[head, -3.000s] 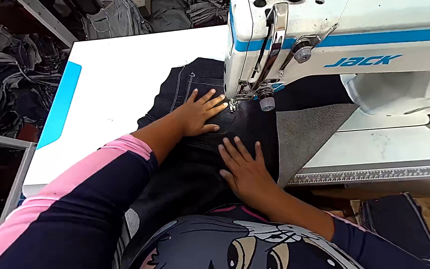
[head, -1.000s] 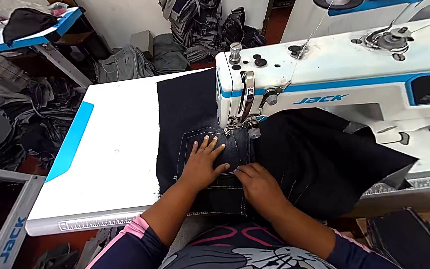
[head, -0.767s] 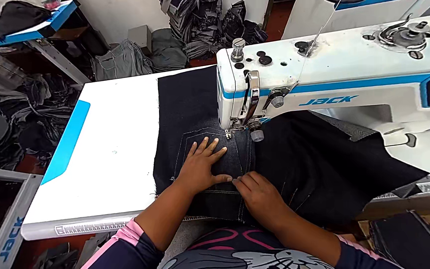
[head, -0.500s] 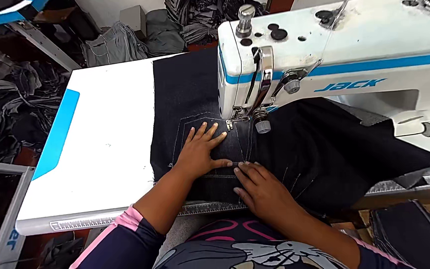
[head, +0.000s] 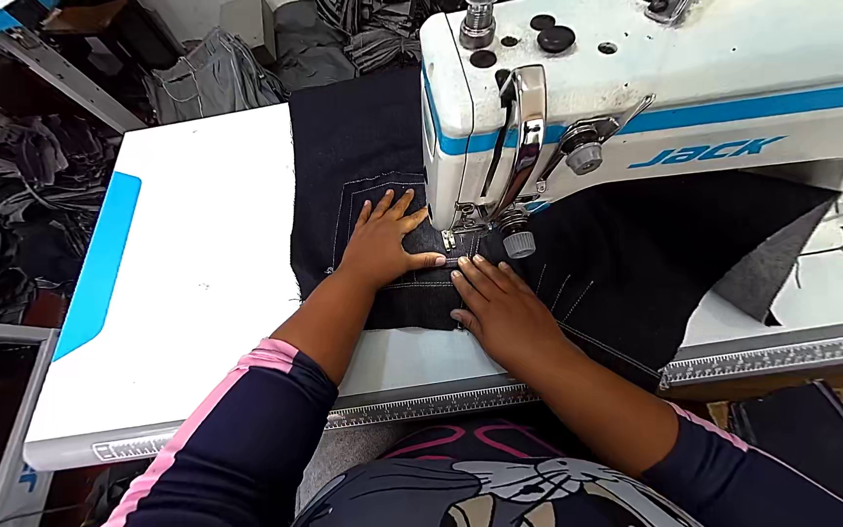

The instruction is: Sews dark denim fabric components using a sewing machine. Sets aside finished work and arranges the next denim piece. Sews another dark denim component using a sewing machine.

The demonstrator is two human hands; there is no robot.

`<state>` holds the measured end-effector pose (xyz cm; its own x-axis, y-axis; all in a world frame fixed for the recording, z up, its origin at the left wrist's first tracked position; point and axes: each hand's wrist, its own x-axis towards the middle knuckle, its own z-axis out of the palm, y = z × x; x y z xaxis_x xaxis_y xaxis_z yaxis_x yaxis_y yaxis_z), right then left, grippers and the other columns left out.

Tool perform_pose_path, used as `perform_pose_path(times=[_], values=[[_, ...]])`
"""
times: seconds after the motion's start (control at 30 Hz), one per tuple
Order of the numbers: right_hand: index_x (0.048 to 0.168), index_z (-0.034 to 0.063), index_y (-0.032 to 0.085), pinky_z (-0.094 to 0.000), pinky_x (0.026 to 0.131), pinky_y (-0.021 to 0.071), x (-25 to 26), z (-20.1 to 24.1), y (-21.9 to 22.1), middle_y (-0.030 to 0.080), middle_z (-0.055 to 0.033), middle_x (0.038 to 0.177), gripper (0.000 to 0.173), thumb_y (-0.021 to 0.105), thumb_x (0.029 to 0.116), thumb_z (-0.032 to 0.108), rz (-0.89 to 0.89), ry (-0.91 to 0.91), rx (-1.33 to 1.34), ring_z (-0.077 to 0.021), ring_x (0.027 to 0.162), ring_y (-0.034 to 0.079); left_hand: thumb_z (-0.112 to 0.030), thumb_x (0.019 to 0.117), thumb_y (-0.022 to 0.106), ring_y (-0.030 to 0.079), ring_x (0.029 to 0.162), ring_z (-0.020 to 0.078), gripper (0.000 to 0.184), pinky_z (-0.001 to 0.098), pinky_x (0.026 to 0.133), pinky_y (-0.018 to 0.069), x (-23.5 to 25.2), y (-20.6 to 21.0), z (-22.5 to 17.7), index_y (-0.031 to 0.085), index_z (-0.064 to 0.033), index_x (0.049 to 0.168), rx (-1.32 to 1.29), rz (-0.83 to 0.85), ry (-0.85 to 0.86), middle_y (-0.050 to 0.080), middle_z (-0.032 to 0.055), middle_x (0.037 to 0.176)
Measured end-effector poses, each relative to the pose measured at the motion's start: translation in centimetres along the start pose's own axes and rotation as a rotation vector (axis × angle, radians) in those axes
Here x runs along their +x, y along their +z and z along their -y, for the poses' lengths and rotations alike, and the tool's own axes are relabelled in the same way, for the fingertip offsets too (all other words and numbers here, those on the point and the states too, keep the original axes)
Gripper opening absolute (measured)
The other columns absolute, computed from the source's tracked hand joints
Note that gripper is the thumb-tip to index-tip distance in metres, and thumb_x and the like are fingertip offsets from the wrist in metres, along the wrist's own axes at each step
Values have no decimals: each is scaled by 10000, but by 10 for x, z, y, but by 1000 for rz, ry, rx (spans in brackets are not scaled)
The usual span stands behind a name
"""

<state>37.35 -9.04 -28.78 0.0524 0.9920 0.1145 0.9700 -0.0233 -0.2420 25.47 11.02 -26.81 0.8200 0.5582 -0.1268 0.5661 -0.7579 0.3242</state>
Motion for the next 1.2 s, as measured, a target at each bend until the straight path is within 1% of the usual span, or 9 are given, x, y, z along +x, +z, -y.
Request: perform_pose_path(times=[0.2,0.53,0.67,0.77,0.87,0.93,0.97,1.1,1.2], values=[[1424,-14,569,-576,1181,332,9,-6,11,538,-178,1511,478,429,1082,289,-111,14,-22,-376,1414,498,-716,878,618,170,1581,344,885,606,1251,50,18,-7,5,431,-206,1576,25,-11,-53,289,103,1685],[1281,35,700,-592,1172,358,-26,25,16,621,-132,1430,408,506,1028,290,-176,-125,81,-349,1401,519,-694,897,620,103,1589,370,862,657,1231,39,17,-6,-1,398,-235,1592,-12,-38,-170,234,110,1703],[1252,49,699,-505,1152,426,-35,47,2,652,-112,1388,340,524,1034,242,-205,-385,229,-306,1367,561,-575,1046,441,194,1508,560,772,744,1139,230,-15,-13,-44,264,-102,1630,70,55,-388,177,309,1662],[1301,40,658,-508,1142,435,-37,56,-6,623,-131,1422,418,675,956,277,-103,-503,304,-328,1377,547,-474,1082,431,516,1314,521,697,637,1036,457,-40,-34,-78,388,64,1522,164,262,-476,458,367,1457],[1306,51,655,-527,1008,522,-44,60,4,620,-132,1428,439,733,882,135,-42,-564,139,-356,1329,582,-339,1068,536,509,1356,407,458,612,1083,406,-54,-27,-47,588,-30,1403,262,151,-71,573,219,1414],[1123,60,741,-467,886,582,-49,54,12,716,-84,1282,280,663,863,-8,-148,-571,53,-308,1217,665,-275,1082,477,328,1524,360,436,639,1208,245,-59,-2,-2,541,-153,1496,215,21,241,441,126,1599],[1038,73,757,-446,854,593,-50,48,10,752,-59,1196,250,645,845,-40,-176,-554,73,-280,1175,691,-290,1099,404,253,1563,312,465,597,1241,197,-64,5,8,482,-183,1544,180,37,235,360,82,1656],[1013,28,785,-605,1136,404,-51,-18,-33,761,-136,1148,308,620,816,-141,103,-313,341,-345,1240,656,-389,1104,389,363,1482,389,546,598,1154,324,-90,-14,-29,373,-162,1600,219,225,-68,346,132,1651],[1030,18,798,-628,1209,276,-51,-90,-67,756,-168,1149,334,575,862,-165,205,-58,319,-370,1273,628,-573,1036,459,427,1439,373,643,639,1152,274,-101,-8,-40,482,-175,1541,228,190,16,497,117,1548]])
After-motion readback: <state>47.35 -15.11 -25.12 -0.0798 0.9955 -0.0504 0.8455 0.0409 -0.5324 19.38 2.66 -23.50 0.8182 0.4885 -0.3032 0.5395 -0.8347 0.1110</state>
